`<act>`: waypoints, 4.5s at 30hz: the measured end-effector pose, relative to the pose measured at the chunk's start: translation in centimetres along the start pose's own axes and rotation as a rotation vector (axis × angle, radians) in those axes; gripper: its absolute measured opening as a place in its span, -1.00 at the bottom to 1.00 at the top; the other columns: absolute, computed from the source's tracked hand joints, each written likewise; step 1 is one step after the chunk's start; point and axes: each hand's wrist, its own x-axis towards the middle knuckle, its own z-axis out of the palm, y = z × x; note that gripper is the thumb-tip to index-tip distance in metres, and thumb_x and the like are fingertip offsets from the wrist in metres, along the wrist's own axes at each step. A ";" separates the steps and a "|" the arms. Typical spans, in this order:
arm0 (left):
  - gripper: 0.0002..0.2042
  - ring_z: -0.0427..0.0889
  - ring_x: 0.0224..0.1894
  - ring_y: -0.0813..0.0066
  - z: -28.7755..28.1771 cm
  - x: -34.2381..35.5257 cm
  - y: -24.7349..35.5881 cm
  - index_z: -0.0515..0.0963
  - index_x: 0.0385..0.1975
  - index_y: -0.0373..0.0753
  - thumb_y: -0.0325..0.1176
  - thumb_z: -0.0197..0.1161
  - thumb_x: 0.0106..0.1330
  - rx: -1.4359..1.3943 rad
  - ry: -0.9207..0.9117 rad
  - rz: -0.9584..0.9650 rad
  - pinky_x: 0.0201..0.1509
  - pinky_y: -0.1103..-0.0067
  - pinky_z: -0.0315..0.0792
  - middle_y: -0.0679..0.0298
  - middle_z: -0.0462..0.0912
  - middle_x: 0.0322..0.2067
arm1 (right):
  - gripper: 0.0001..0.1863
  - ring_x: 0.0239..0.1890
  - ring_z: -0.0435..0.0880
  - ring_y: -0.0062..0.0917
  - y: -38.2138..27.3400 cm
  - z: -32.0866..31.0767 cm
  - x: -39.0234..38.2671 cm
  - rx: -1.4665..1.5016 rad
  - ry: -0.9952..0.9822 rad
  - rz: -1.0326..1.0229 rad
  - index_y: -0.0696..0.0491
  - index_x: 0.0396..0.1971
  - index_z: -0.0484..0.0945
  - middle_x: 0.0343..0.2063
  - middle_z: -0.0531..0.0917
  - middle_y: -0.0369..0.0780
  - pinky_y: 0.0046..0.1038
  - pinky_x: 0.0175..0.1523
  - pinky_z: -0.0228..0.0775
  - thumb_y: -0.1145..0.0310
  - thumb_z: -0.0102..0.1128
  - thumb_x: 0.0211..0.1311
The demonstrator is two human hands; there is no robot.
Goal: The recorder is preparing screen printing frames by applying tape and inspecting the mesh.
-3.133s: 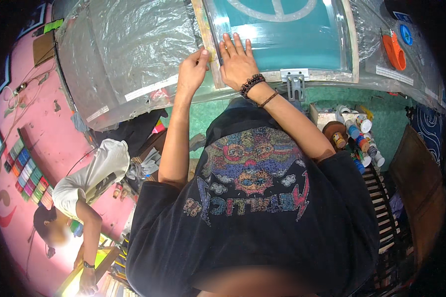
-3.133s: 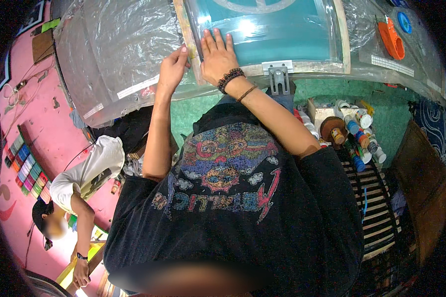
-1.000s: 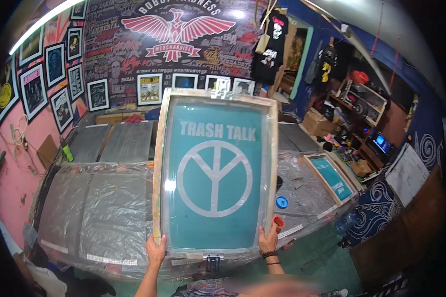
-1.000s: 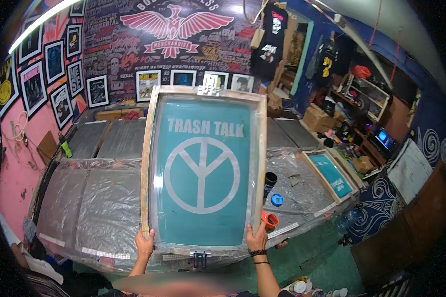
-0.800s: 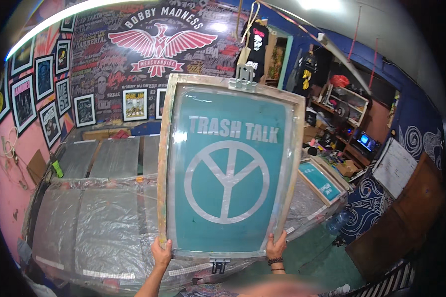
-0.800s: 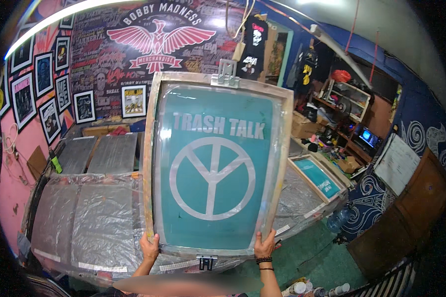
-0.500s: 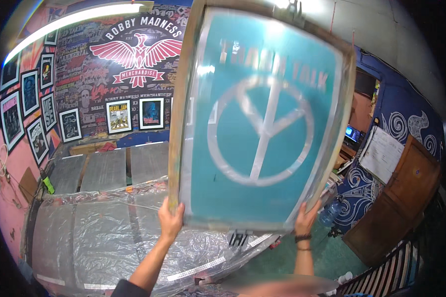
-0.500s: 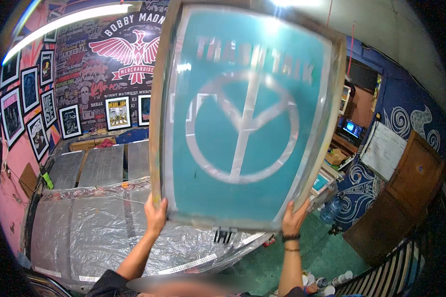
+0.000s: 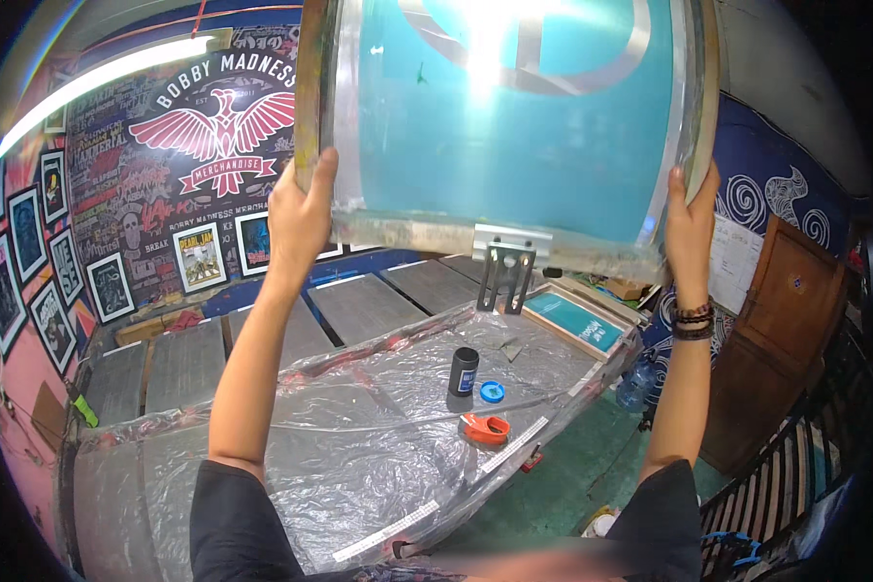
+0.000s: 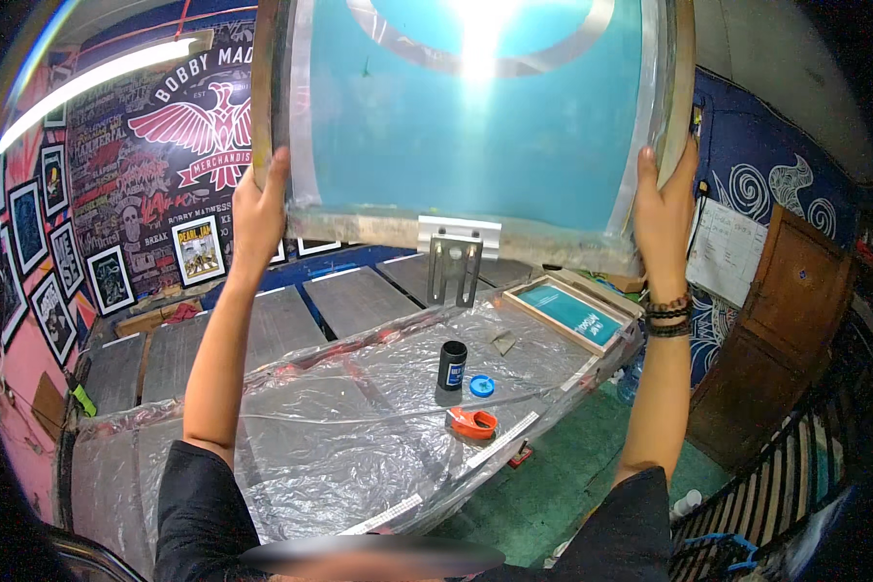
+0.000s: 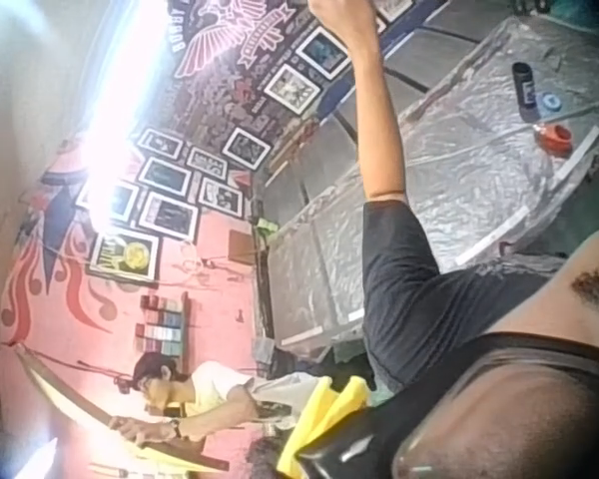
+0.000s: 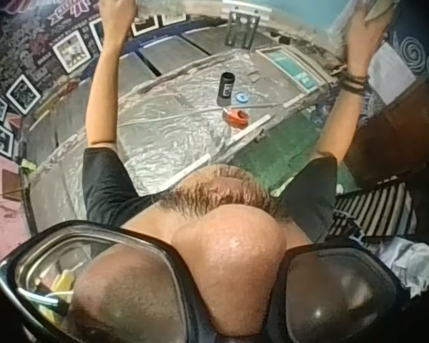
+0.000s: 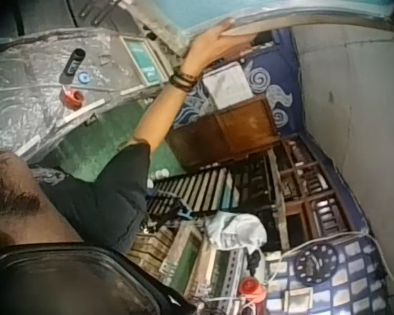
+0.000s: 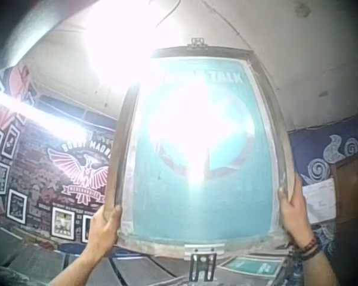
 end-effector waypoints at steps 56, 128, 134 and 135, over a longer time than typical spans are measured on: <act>-0.30 0.56 -0.45 0.41 -4.6 12.5 13.0 0.65 -0.28 -0.48 0.23 0.03 0.48 0.049 0.119 0.208 -0.34 0.36 0.42 0.18 0.61 -0.56 | -0.17 0.32 0.48 -0.17 -4.6 -4.6 21.7 -0.001 0.098 -0.208 0.21 0.39 0.25 0.25 0.52 0.07 -0.31 0.39 0.23 -0.20 0.06 0.43; -0.28 0.59 -0.36 0.26 -3.5 7.0 5.0 0.61 -0.45 -0.36 0.33 0.00 0.43 0.242 0.057 0.016 -0.16 0.34 0.43 0.10 0.61 -0.53 | -0.30 0.16 0.62 0.08 -5.5 -0.7 10.5 0.001 -0.025 0.003 0.14 0.39 0.23 0.09 0.61 0.20 -0.13 0.26 0.42 -0.06 0.02 0.48; -0.27 0.57 -0.36 0.24 -2.9 6.6 4.6 0.61 -0.46 -0.40 0.31 -0.01 0.44 0.179 0.041 0.017 -0.16 0.32 0.42 0.08 0.62 -0.51 | -0.28 0.17 0.62 0.07 -5.5 -0.9 10.2 -0.020 -0.017 0.010 0.14 0.41 0.20 0.10 0.61 0.19 -0.13 0.26 0.42 -0.08 0.01 0.48; -0.27 0.57 -0.37 0.24 -2.9 6.6 4.6 0.61 -0.47 -0.40 0.31 -0.01 0.44 0.170 0.053 0.033 -0.16 0.32 0.42 0.08 0.62 -0.51 | -0.27 0.18 0.61 0.07 -5.4 -0.9 10.2 -0.022 -0.013 0.003 0.14 0.41 0.20 0.10 0.61 0.20 -0.14 0.26 0.42 -0.08 0.01 0.48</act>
